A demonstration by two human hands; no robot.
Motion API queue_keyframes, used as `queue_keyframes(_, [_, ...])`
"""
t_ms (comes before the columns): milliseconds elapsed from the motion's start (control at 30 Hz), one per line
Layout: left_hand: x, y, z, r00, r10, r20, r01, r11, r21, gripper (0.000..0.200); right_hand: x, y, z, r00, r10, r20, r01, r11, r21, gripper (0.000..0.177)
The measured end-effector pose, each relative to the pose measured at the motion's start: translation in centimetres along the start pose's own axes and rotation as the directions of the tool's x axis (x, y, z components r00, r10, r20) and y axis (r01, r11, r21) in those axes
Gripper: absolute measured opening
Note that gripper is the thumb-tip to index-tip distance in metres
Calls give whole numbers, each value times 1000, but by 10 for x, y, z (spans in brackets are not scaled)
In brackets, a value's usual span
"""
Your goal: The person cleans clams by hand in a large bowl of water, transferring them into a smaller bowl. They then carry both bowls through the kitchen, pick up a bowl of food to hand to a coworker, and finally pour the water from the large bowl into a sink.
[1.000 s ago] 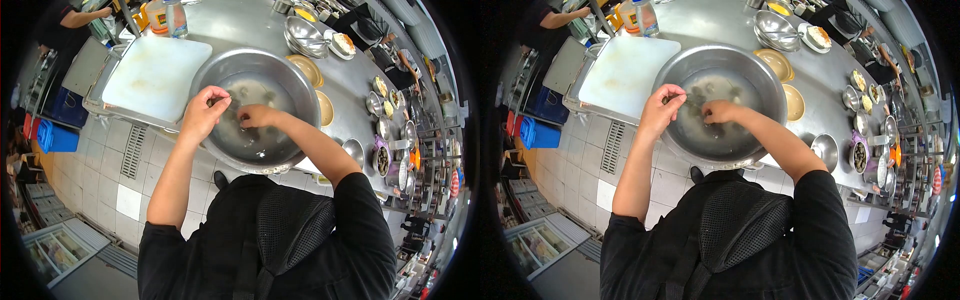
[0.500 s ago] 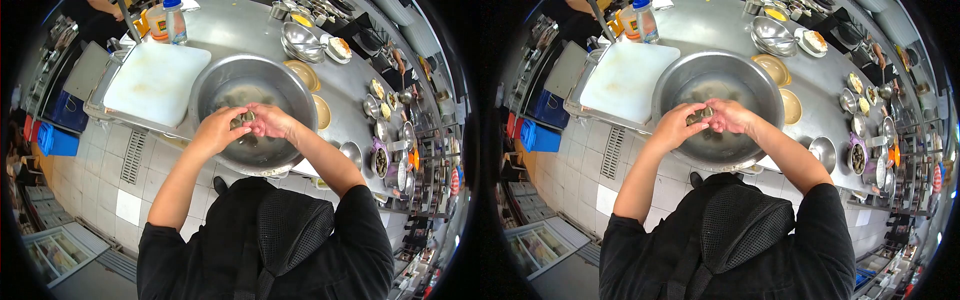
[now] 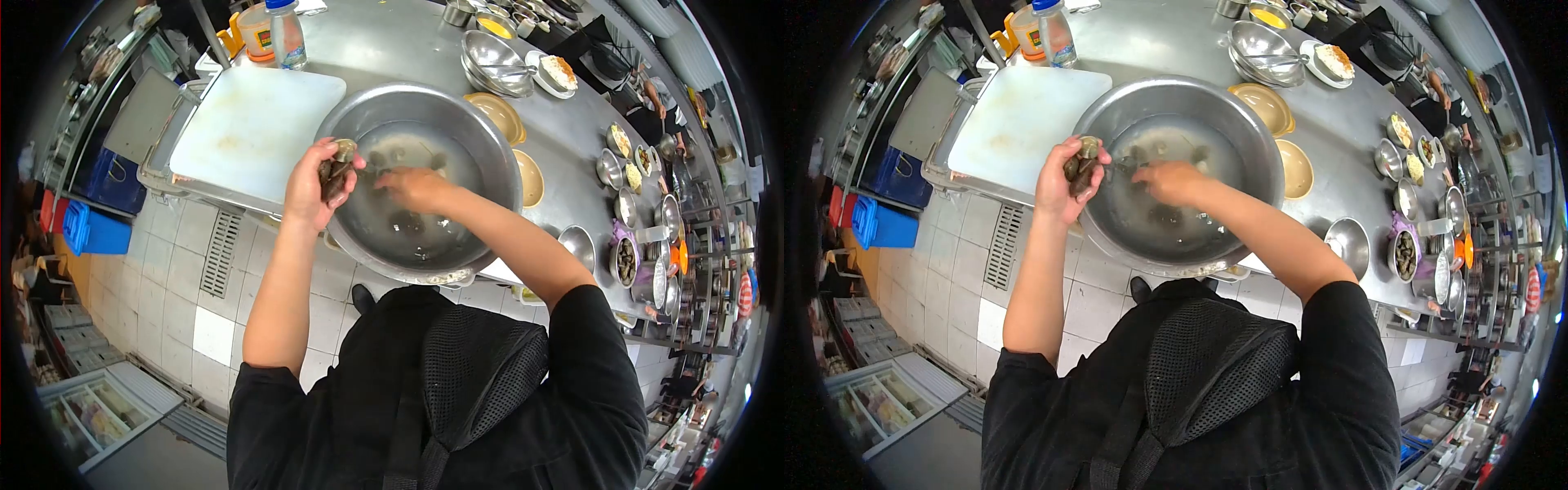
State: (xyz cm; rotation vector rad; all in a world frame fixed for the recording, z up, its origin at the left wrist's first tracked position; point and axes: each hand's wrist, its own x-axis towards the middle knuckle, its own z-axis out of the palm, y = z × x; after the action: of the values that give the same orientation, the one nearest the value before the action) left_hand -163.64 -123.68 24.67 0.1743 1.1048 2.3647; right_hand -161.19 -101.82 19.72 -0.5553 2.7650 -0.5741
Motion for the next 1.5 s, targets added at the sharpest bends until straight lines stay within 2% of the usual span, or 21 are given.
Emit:
queue_keyframes(33, [-1,2,-1,1000,19,13,-19,999,-33,33,4,-3,5,997,-6,78,18,988,-152,36])
queue_keyframes(167, [-10,5,1,1000,18,-13,-20,985,-169,25,19,-3,14,990,14,141,11,984,-179,38])
queue_keyframes(233, [-12,3,-7,1000,21,-13,-23,988,-152,20,25,16,21,996,-77,39,78,997,-17,38])
queue_keyframes(367, [-14,5,-4,998,38,-43,-42,994,-101,17,23,30,9,989,-94,111,66,970,232,38])
queue_keyframes(433, [-16,9,2,991,70,-110,-64,996,65,15,16,19,-5,975,17,221,-102,919,380,36])
queue_keyframes(567, [-15,8,7,991,64,-113,-26,949,315,10,-2,5,-8,967,137,215,-235,804,547,34])
queue_keyframes(633, [-14,4,9,989,91,-119,-17,857,515,10,-10,4,-7,985,67,157,-152,767,623,35])
queue_keyframes(667, [-13,0,8,989,90,-116,-17,857,515,10,-15,2,-6,986,69,155,-152,767,623,35])
queue_keyframes(733, [-10,-8,5,975,222,-4,-160,717,678,10,-28,-14,-14,989,-45,-143,96,923,373,32])
queue_keyframes(800, [-12,-6,11,977,212,19,-155,651,743,15,-34,-19,-18,981,-60,-186,123,929,349,32])
queue_keyframes(867, [-17,3,23,994,41,-105,60,599,799,20,-37,-23,-22,970,-75,-229,149,935,322,32])
queue_keyframes(900, [-16,1,23,994,40,-100,57,595,801,20,-39,-25,-24,971,-58,-230,135,933,333,32])
queue_keyframes(967, [-13,-5,21,997,82,-10,-28,445,895,27,-43,-31,-32,971,-40,-235,121,932,343,32])
queue_keyframes(1067, [-10,-8,27,995,92,25,-59,388,920,28,-46,-47,-47,971,32,-236,75,899,431,31])
queue_keyframes(1133, [-5,-11,28,983,173,60,-125,394,911,29,-39,-55,-55,946,6,-324,115,929,351,34])
queue_keyframes(1200, [3,-9,28,963,253,95,-192,396,898,30,-27,-49,-61,937,-18,-349,169,897,408,35])
queue_keyframes(1267, [11,0,27,988,142,-64,-51,682,729,33,-15,-46,-70,928,-53,-368,230,859,458,35])
queue_keyframes(1333, [14,7,28,987,126,-97,-30,749,662,33,-5,-49,-80,933,-77,-351,271,791,548,35])
queue_keyframes(1400, [18,11,25,989,0,-146,43,956,292,32,10,-37,-83,932,-105,-346,303,751,587,30])
queue_keyframes(1467, [18,12,20,987,-17,-158,47,981,187,34,18,-27,-95,978,8,-210,167,580,797,32])
queue_keyframes(1500, [18,13,17,986,-34,-164,48,995,82,36,25,-16,-91,981,129,-148,4,741,671,33])
